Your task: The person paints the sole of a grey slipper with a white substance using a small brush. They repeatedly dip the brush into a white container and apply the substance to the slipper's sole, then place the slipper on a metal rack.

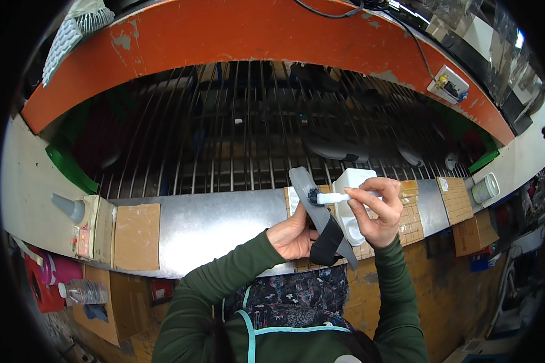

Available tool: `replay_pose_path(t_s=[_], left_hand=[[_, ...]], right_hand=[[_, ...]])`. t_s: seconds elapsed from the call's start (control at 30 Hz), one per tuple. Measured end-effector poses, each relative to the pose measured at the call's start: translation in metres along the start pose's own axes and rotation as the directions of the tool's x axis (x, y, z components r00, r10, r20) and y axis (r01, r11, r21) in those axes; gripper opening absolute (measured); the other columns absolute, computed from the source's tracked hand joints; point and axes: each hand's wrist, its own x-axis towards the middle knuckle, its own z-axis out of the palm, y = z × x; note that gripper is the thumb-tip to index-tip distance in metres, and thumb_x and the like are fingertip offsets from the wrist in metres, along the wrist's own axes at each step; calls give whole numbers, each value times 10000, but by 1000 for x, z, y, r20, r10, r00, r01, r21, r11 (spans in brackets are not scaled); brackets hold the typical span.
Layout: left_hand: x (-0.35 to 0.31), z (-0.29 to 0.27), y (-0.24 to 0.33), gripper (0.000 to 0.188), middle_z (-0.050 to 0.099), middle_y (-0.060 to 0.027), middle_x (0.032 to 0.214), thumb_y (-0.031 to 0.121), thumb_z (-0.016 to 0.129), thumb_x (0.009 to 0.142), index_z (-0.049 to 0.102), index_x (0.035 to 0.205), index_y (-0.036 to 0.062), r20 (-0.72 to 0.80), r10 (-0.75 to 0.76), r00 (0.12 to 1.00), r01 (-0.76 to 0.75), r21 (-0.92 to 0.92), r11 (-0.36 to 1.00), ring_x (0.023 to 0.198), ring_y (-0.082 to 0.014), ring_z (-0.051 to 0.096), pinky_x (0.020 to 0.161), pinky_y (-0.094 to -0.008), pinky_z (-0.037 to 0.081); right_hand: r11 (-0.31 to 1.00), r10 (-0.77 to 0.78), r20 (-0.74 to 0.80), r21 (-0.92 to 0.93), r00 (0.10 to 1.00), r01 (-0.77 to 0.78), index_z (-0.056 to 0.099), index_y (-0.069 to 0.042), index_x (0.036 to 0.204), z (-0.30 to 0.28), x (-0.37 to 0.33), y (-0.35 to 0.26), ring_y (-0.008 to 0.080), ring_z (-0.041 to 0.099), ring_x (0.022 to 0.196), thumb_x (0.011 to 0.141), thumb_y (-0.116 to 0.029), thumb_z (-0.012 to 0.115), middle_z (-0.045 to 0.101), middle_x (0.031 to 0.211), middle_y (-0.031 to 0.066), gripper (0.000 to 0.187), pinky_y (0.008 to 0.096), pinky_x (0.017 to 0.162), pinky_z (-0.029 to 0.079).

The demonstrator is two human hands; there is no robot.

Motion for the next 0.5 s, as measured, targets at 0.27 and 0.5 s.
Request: replay_pose_path(t_s=[0.27, 0.5], left_hand=[[-1, 7, 2, 828, 470, -165, 1389, 726, 247, 864, 316, 1449, 144, -15, -90, 996, 89, -34, 995, 1295, -342, 481, 1020, -609, 438], [0, 11, 4, 868, 453, -181, 1409, 739, 204, 872, 258, 1484, 125, -21, -132, 991, 129, -92, 987, 1283, -369, 490, 1035, -624, 413]], right_hand=[[1000, -10, 21, -13, 1000, 11, 760, -145, 935, 2, -3, 7, 136, 504, 692, 678, -64, 791, 634, 849, -10, 271, 318, 709, 299], [999, -8, 70, -33, 997, 10, 765, -128, 947, 2, -10, 11, 181, 477, 806, 644, -3, 779, 589, 882, 19, 328, 309, 701, 385]])
